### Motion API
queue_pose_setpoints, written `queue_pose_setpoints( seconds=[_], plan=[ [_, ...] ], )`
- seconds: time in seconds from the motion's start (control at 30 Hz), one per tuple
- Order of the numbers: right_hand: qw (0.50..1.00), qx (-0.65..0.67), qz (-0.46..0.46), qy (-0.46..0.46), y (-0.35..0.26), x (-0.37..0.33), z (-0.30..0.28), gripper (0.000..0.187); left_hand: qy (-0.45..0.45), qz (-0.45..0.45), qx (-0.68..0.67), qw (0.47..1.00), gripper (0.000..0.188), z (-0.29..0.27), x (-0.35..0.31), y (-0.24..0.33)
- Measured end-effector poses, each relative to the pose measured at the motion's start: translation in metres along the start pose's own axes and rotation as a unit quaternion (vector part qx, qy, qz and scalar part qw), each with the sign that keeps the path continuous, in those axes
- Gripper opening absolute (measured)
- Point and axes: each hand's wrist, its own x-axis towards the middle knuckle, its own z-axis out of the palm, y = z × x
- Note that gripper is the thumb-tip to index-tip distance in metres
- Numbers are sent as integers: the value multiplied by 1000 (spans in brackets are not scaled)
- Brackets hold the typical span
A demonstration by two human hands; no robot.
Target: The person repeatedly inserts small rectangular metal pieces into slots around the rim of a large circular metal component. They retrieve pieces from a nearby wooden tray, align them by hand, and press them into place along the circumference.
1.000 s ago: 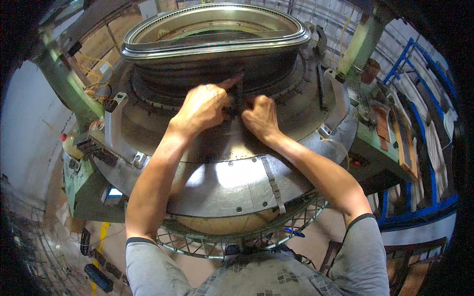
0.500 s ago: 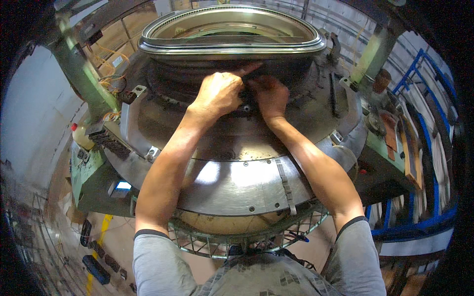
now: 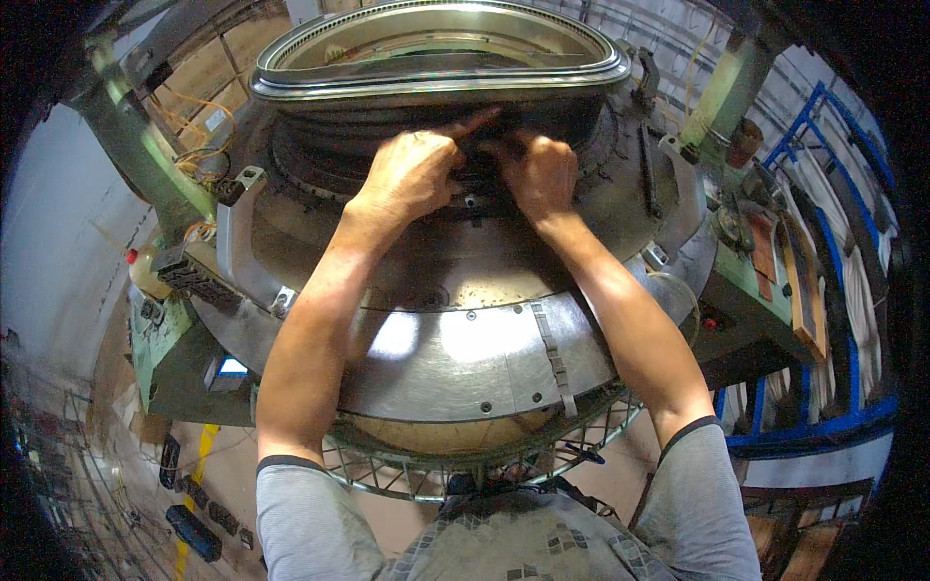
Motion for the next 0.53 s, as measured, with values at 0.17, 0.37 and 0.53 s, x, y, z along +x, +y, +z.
queue_pose_setpoints(
  seconds=[0.17, 0.37, 0.53],
  plan=[
    [994, -102, -21, -9, -3, 3, -6, 47, -23, 5, 2, 1000, 43, 1, 1, 0],
    [993, -103, 20, -51, -3, 10, -12, 52, 27, 14, -3, 1000, 91, 5, 1, 3],
    [954, 173, 144, -199, 6, 15, 9, 55, 16, 41, 46, 998, 97, 2, -4, -7]
  ],
)
